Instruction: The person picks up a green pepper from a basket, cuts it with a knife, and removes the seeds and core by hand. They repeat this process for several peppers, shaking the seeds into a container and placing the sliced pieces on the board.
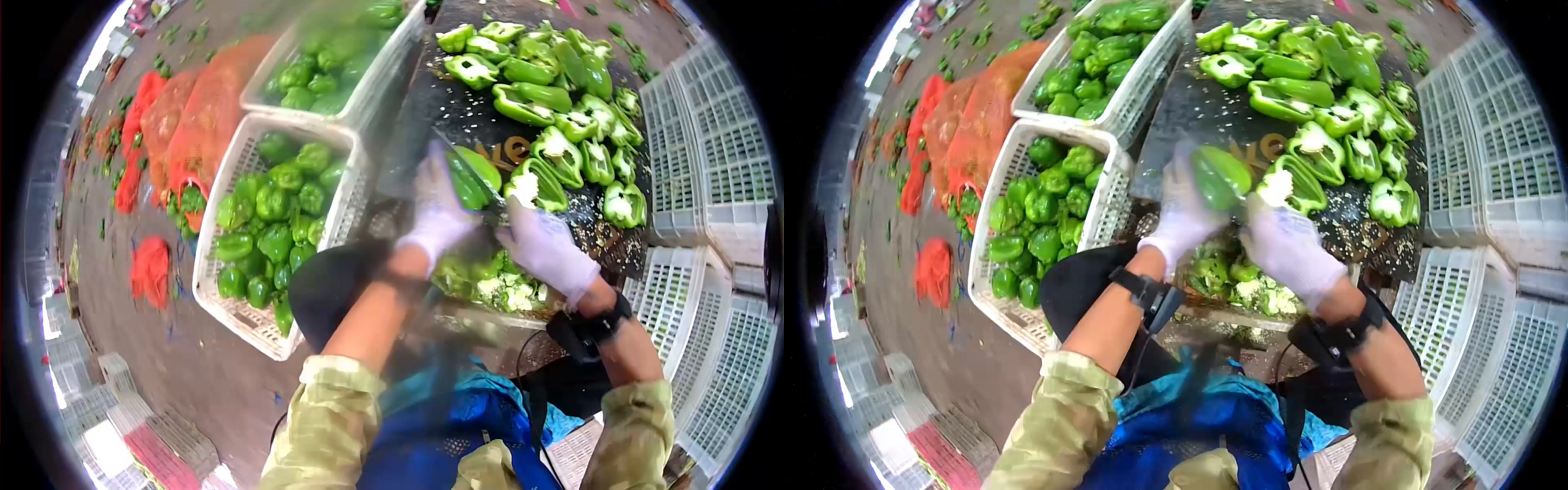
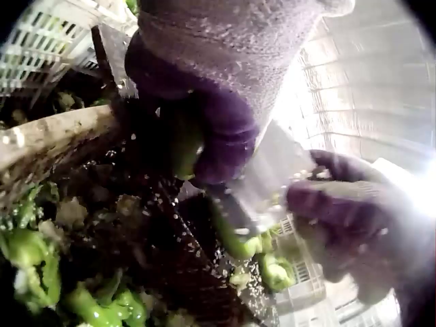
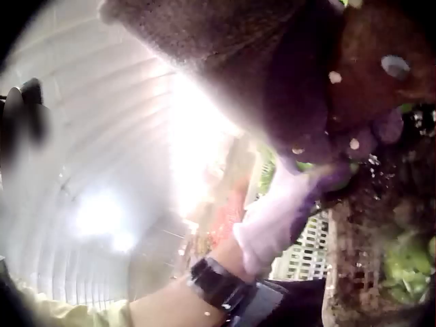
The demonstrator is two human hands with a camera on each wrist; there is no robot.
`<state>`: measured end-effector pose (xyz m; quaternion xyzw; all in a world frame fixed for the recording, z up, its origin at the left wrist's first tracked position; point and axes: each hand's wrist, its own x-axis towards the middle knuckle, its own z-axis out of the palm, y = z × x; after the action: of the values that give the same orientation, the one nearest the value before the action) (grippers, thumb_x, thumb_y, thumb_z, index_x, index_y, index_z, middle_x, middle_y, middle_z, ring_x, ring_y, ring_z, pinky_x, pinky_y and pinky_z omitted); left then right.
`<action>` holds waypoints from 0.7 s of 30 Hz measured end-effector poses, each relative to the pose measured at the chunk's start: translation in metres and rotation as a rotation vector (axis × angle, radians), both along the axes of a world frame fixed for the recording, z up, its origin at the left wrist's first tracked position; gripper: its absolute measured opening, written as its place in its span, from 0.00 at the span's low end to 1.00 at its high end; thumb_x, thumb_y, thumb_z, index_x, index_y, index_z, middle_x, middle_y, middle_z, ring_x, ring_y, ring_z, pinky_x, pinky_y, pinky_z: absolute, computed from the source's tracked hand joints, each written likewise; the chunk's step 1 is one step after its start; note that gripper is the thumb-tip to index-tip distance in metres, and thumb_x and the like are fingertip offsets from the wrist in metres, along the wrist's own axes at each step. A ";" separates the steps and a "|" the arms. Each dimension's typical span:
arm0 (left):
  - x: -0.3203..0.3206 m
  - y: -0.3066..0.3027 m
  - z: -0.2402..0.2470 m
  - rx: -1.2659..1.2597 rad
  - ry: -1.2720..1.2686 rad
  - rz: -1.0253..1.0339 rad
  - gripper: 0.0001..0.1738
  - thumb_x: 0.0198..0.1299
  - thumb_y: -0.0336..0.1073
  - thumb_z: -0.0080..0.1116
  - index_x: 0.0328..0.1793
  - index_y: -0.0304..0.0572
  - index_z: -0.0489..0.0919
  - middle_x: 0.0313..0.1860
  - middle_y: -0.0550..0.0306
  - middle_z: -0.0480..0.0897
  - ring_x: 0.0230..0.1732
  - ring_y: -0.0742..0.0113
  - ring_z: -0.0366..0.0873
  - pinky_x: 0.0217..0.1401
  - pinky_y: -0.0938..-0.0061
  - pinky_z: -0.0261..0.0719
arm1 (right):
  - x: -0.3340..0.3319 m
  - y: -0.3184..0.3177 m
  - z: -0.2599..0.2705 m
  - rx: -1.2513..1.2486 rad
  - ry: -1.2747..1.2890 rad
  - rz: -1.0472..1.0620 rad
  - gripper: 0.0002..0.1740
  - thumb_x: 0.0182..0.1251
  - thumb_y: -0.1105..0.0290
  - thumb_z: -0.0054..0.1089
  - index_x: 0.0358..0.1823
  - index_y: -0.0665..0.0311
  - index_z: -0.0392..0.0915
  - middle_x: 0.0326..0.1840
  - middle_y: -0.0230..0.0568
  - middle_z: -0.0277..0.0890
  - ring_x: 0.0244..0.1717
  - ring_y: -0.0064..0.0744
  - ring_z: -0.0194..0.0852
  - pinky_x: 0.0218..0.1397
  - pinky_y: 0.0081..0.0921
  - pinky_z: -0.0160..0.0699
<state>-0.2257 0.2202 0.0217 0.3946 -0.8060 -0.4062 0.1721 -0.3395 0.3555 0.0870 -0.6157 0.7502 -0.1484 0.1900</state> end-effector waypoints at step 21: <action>0.056 -0.038 0.053 1.149 0.708 -0.130 0.18 0.62 0.25 0.55 0.58 0.46 0.72 0.53 0.53 0.77 0.60 0.53 0.74 0.66 0.50 0.73 | -0.090 0.191 -0.009 -0.354 0.117 -1.002 0.34 0.54 0.71 0.54 0.68 0.61 0.64 0.54 0.62 0.75 0.50 0.60 0.77 0.53 0.43 0.77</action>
<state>-0.1697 0.1824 0.0745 0.2174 -0.3794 -0.8843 0.1636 -0.4291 0.5463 0.0782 -0.2120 0.9252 -0.3104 -0.0530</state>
